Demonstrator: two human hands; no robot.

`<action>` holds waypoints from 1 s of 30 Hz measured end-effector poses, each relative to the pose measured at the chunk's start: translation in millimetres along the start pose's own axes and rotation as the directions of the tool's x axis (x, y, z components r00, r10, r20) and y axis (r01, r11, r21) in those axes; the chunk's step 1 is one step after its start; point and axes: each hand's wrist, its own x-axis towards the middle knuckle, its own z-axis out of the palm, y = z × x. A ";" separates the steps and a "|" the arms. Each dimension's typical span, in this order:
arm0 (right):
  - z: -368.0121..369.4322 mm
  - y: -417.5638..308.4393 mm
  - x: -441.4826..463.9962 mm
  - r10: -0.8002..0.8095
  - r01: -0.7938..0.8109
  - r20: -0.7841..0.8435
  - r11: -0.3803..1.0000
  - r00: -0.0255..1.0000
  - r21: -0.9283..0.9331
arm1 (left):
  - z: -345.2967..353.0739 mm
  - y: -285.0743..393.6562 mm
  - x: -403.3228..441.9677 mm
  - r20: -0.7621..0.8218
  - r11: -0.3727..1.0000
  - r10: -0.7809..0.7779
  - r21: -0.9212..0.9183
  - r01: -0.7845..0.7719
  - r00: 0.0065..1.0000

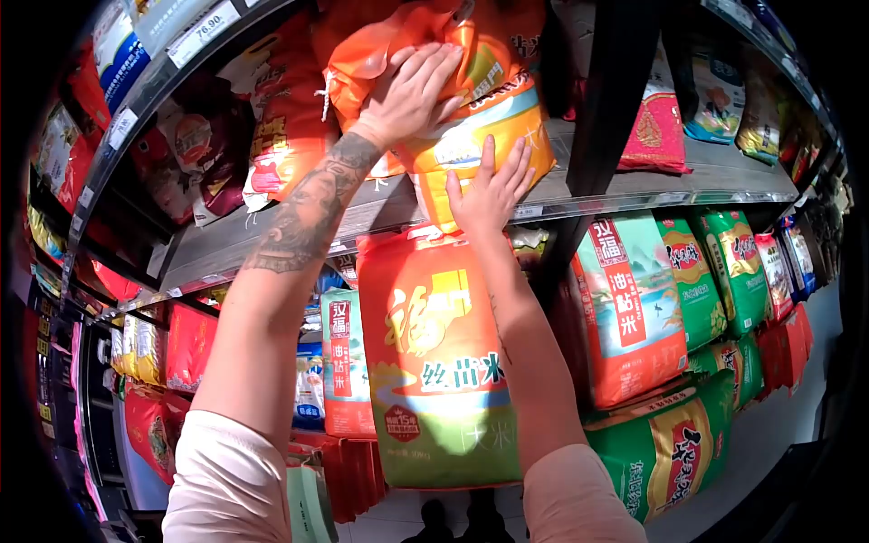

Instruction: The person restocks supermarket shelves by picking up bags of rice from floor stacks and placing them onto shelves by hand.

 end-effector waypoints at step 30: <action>-20.1 6.8 -4.7 -0.089 0.121 0.124 0.953 0.988 -0.278 | -470.4 359.2 -330.7 0.834 0.363 -0.512 -0.007 0.932 0.205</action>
